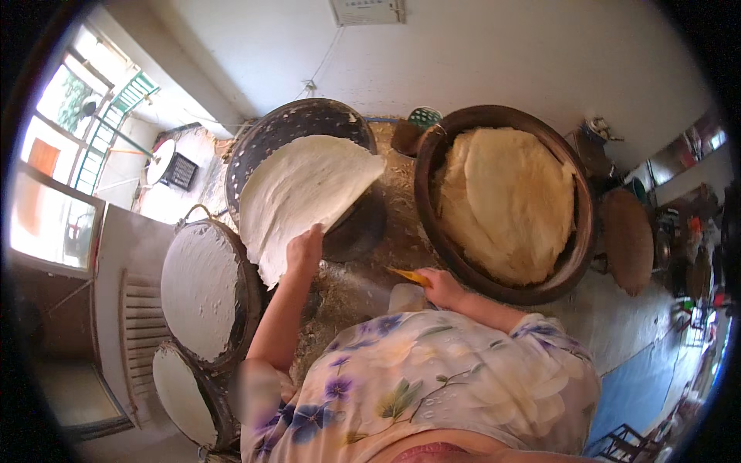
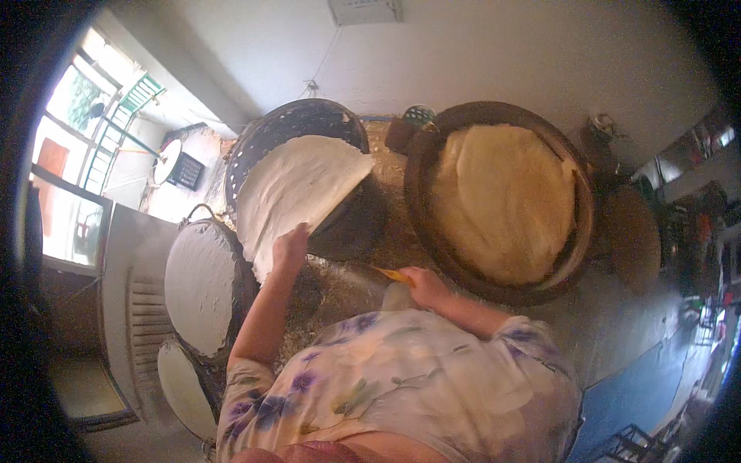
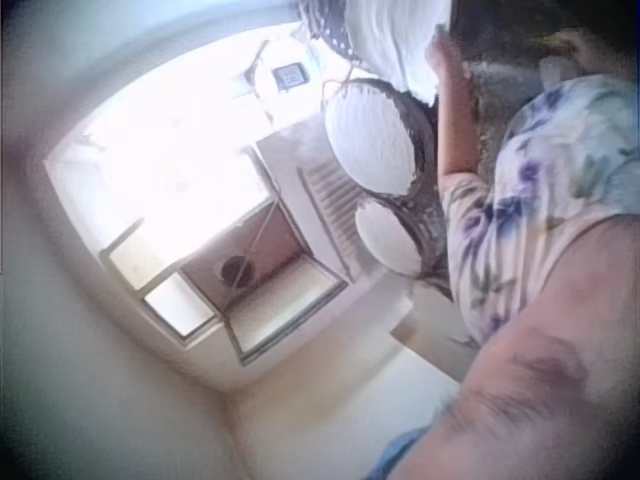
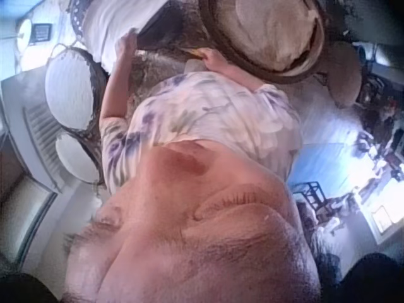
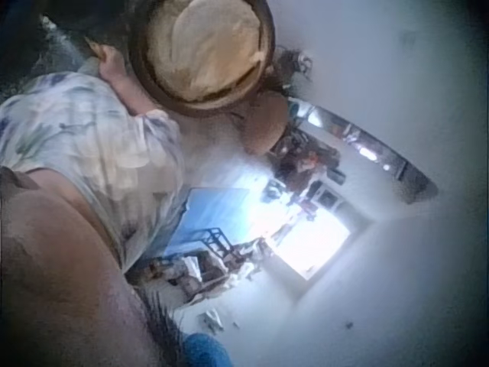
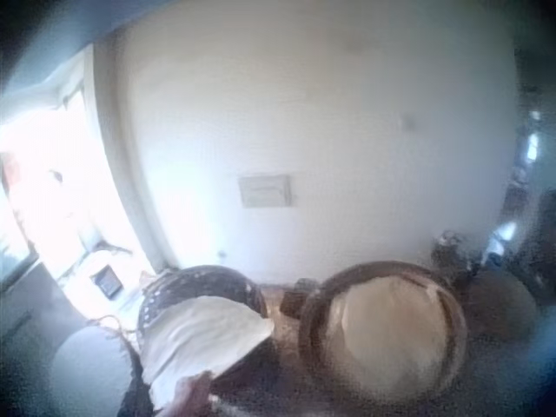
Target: The person ladles batter onto hot round pans, spreads it evenly with a spatula, cooks the crepes, and stacks them in a basket. The process is repeated across multiple pans in a continuous workflow.
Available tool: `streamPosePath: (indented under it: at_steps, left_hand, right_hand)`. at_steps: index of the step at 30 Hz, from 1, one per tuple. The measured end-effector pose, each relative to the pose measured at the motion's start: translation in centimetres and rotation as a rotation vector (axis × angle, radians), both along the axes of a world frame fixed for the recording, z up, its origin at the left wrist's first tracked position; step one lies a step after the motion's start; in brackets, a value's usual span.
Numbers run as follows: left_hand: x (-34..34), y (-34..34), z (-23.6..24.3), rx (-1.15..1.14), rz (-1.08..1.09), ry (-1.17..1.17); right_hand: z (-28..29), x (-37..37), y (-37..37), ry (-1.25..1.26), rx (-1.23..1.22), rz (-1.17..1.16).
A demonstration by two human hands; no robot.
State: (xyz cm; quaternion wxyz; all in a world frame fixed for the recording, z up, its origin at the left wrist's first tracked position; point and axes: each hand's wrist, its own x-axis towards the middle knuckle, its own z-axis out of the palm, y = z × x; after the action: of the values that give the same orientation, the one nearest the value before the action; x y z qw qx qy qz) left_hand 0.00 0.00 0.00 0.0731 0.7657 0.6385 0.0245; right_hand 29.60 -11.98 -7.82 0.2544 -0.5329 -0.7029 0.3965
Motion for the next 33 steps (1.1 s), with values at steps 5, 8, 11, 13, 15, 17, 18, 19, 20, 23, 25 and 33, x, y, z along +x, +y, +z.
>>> streamPosePath:
  at_steps: [5, 8, 11, 13, 15, 17, 18, 19, 20, 23, 25, 33]
  left_hand:
    - [0.0, 0.0, 2.2, 0.070, -0.005, -0.173]
    - [1.1, 0.9, 4.2, -0.062, 0.064, -0.610]
    - [3.5, 2.7, 5.9, -0.186, 0.082, -0.629]
    - [6.2, 4.2, 6.3, -0.214, 0.045, -0.610]
    - [9.9, 6.3, 6.6, -0.249, -0.002, -0.666]
    - [14.3, 7.9, 7.6, -0.243, -0.079, -0.661]
    - [16.9, 8.4, 8.6, -0.280, -0.061, -0.648]
    - [19.5, 8.6, 9.9, -0.028, -0.254, -0.435]
    - [22.1, 8.5, 11.5, 0.157, -0.355, -0.251]
    - [29.2, 7.1, 17.0, 0.137, -0.438, -0.461]
    - [32.8, 5.7, 20.4, -0.055, -0.299, -0.810]
    - [33.3, 5.8, 22.1, -0.418, -0.359, -1.584]
  right_hand:
    - [0.7, 1.1, 0.5, 0.230, -0.148, -0.114]
    - [-1.3, 1.8, 1.3, 0.725, -0.578, -0.380]
    - [-4.6, 4.0, 2.4, 1.244, -0.858, -0.548]
    - [-6.2, 6.3, 2.5, 1.311, -1.020, -0.693]
    - [-6.7, 9.3, 1.7, 1.509, -0.977, -0.724]
    - [-6.2, 12.5, 0.7, 1.585, -0.936, -0.800]
    - [-5.7, 14.3, 0.5, 1.587, -0.908, -0.840]
    - [-5.0, 15.9, 0.3, 1.591, -0.882, -0.879]
    - [-4.3, 17.5, 0.0, 1.619, -0.861, -0.884]
    - [-2.2, 22.1, -0.9, 1.654, -0.807, -0.947]
    - [-1.6, 24.9, -1.6, 1.444, -0.600, -0.913]
    - [-1.6, 33.8, -3.5, 1.053, 0.170, -0.624]
